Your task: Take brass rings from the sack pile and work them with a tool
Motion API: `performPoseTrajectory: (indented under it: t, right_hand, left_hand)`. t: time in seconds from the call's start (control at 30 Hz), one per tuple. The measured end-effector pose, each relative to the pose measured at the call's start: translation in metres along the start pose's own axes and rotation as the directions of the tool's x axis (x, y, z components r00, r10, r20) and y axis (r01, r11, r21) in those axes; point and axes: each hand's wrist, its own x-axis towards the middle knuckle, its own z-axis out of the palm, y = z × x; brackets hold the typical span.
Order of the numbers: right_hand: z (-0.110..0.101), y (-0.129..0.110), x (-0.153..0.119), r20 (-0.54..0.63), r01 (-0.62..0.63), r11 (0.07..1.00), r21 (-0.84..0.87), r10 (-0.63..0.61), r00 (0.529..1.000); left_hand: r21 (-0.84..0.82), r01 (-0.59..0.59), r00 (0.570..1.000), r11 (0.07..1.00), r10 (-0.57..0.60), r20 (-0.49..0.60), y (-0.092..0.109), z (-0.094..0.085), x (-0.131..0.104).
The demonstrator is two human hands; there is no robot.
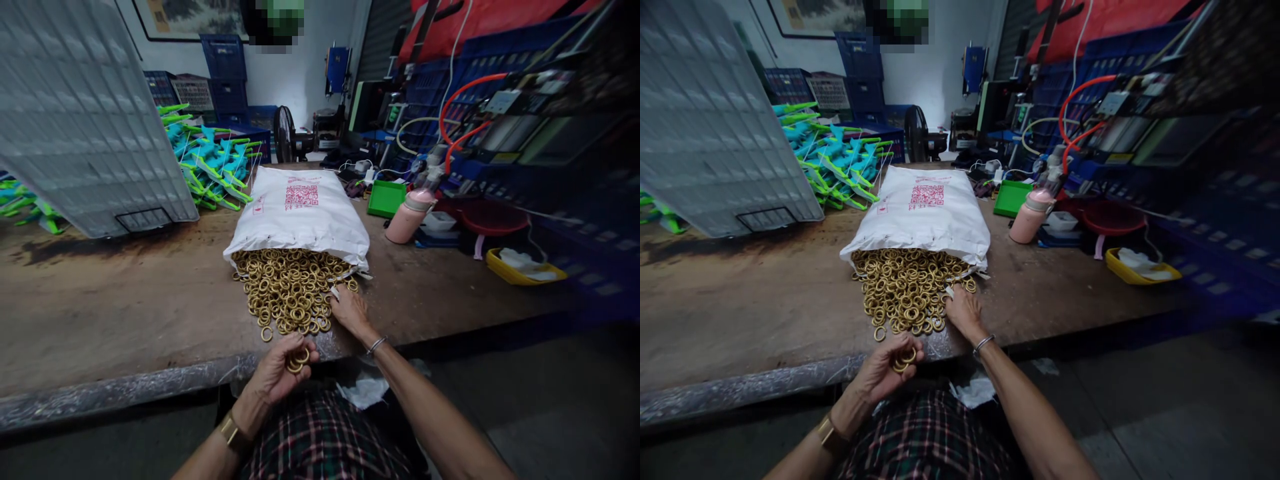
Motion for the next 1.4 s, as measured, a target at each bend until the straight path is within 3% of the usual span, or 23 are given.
performPoseTrajectory:
  t: [0.1,0.2,0.33,0.5,0.63,0.77,0.9,1.07,1.23,1.33,1.4]
  right_hand:
    - [0.001,0.003,0.001,-0.008,0.01,0.999,0.035,-0.01,1.0]
    - [0.0,0.004,-0.002,-0.057,0.083,0.978,0.192,-0.073,0.996]
    - [-0.006,-0.004,-0.018,-0.152,0.255,0.852,0.458,-0.208,0.966]
    - [-0.015,-0.024,-0.046,-0.113,0.329,0.716,0.616,-0.333,0.936]
    - [-0.014,-0.032,-0.054,-0.036,0.261,0.658,0.706,-0.335,0.942]
    - [-0.013,-0.036,-0.052,0.086,0.136,0.617,0.775,-0.316,0.945]
    - [-0.011,-0.036,-0.048,0.11,0.109,0.621,0.776,-0.303,0.946]
    - [-0.005,-0.034,-0.047,0.131,0.066,0.606,0.793,-0.275,0.952]
    - [-0.005,-0.034,-0.044,0.144,0.044,0.589,0.807,-0.269,0.952]
    - [-0.007,-0.031,-0.045,0.103,0.086,0.664,0.743,-0.24,0.965]
    - [-0.006,-0.028,-0.048,0.063,0.198,0.726,0.658,-0.316,0.947]
  left_hand:
    - [0.043,-0.008,1.0,0.999,0.007,0.018,-0.001,0.0,0.003]
    - [0.125,-0.081,0.996,0.989,0.076,0.043,-0.001,0.005,0.007]
    - [0.297,-0.215,0.972,0.93,0.232,-0.024,0.0,0.014,0.014]
    - [0.368,-0.256,0.951,0.894,0.301,-0.068,0.004,0.017,0.018]
    - [0.382,-0.269,0.943,0.884,0.323,-0.084,0.007,0.013,0.016]
    - [0.58,-0.282,0.908,0.764,0.407,-0.094,0.009,0.013,0.013]
    - [0.671,-0.273,0.901,0.69,0.428,-0.073,0.011,0.016,0.01]
    - [0.546,-0.176,0.971,0.819,0.235,-0.04,0.011,0.015,0.011]
    - [0.43,-0.206,0.974,0.879,0.227,0.003,0.011,0.013,0.011]
    - [0.429,-0.227,0.967,0.874,0.255,-0.008,0.01,0.013,0.011]
    - [0.456,-0.245,0.959,0.855,0.284,-0.016,0.01,0.013,0.011]
